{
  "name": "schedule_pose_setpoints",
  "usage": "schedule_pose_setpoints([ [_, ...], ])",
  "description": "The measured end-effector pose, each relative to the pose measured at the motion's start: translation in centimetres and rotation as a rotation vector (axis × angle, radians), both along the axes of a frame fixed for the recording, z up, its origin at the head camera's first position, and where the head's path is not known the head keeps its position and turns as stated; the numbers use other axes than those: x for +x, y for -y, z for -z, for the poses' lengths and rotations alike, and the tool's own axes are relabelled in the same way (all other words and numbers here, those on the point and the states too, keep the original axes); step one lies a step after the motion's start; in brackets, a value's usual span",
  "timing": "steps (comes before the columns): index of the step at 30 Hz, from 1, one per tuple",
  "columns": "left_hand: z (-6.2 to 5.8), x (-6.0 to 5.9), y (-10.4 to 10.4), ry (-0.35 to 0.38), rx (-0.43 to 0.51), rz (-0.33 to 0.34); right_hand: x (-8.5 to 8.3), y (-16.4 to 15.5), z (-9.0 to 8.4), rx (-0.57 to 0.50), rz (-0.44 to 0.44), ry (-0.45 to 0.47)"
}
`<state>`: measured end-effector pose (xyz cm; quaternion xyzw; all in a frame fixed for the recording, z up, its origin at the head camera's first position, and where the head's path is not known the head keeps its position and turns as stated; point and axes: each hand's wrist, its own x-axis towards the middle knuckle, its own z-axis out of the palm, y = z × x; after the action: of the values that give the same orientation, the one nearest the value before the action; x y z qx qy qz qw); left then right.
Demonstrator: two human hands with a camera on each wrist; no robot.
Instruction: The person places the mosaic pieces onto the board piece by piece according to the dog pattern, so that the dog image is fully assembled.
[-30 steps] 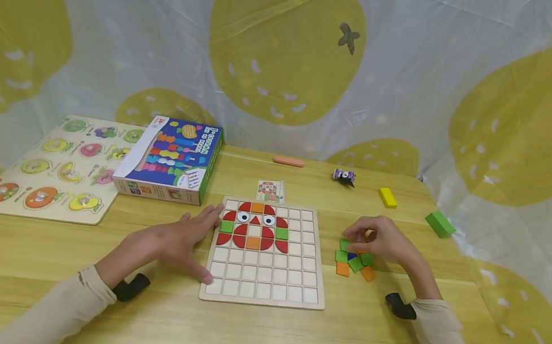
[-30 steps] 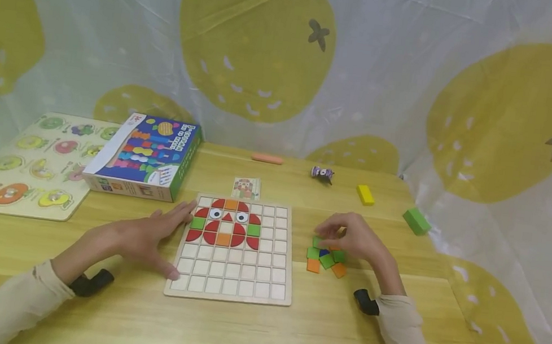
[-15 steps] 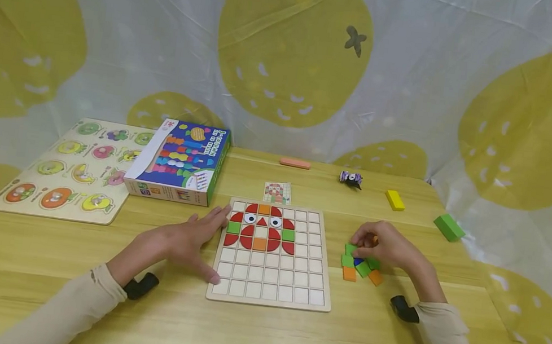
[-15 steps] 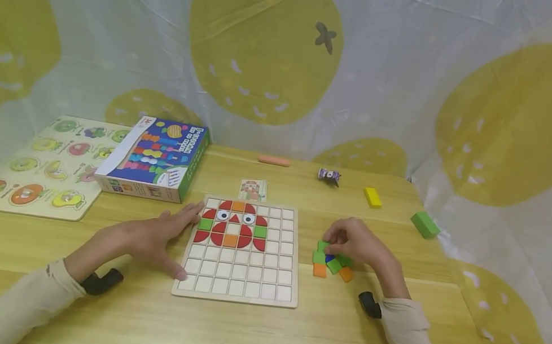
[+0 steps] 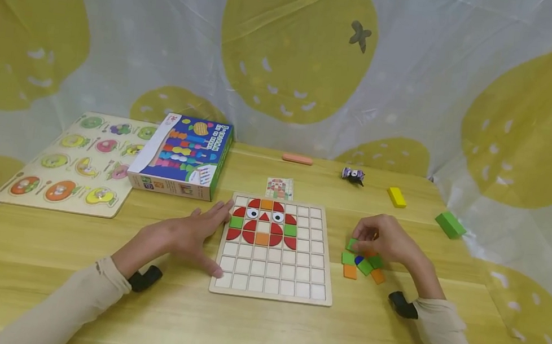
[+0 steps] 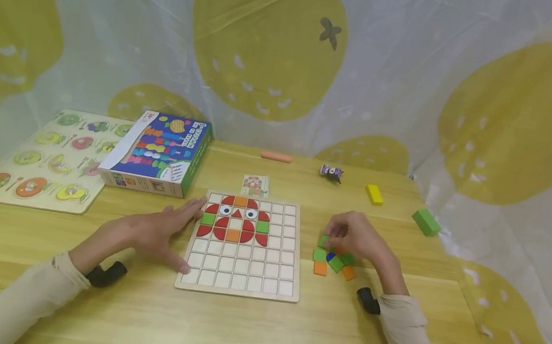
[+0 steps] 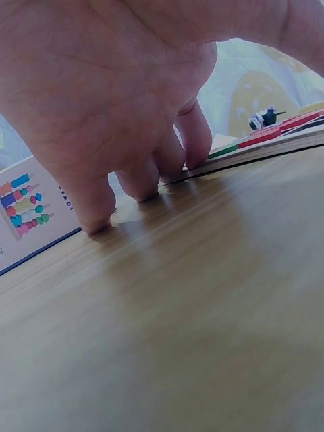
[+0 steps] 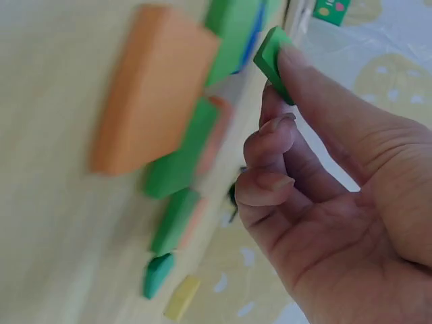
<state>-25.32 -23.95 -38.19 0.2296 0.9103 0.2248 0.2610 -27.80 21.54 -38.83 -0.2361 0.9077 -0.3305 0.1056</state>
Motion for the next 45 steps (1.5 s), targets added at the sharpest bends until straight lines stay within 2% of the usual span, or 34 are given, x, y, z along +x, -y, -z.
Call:
schedule_pose_setpoints([
  [5,0.0,-0.2,-0.2,-0.002,-0.014,0.003,0.3,1.7,-1.2,-0.018,-0.012,-0.079],
  [11,-0.1,-0.5,-0.1,0.004,-0.019,0.005,1.2,7.8,-2.8,-0.084,-0.043,0.005],
  [16,0.0,-0.4,-0.1,0.016,-0.013,0.003,1.6,12.6,-2.4,-0.139,-0.141,0.034],
  [21,-0.3,-0.5,-0.3,0.028,-0.004,-0.002,1.2,15.4,-1.4,-0.137,-0.192,0.009],
  [27,-0.5,-0.2,-0.3,0.037,0.007,-0.005,1.0,16.8,-0.5,-0.12,-0.207,0.028],
  [30,-0.3,-0.1,0.0,0.044,0.023,0.014,1.0,17.1,-0.3,-0.107,-0.21,0.033],
  [32,0.0,-0.3,0.2,0.049,0.033,0.043,1.1,17.2,-0.2,-0.102,-0.216,0.025],
  [35,1.7,-1.0,1.0,0.023,0.047,0.107,1.2,17.3,-0.2,-0.094,-0.222,0.007],
  [37,1.9,-1.1,1.2,0.021,0.06,0.13,1.2,17.4,-0.3,-0.087,-0.215,0.007],
  [39,1.8,-1.1,1.3,0.019,0.061,0.135,1.2,17.4,-0.3,-0.079,-0.203,0.013],
  [42,0.2,-0.5,0.7,0.045,0.049,0.122,1.3,17.5,-0.3,-0.065,-0.19,0.018],
  [45,0.0,-0.5,0.5,0.041,0.036,0.123,1.5,17.6,-0.3,-0.056,-0.183,0.012],
])
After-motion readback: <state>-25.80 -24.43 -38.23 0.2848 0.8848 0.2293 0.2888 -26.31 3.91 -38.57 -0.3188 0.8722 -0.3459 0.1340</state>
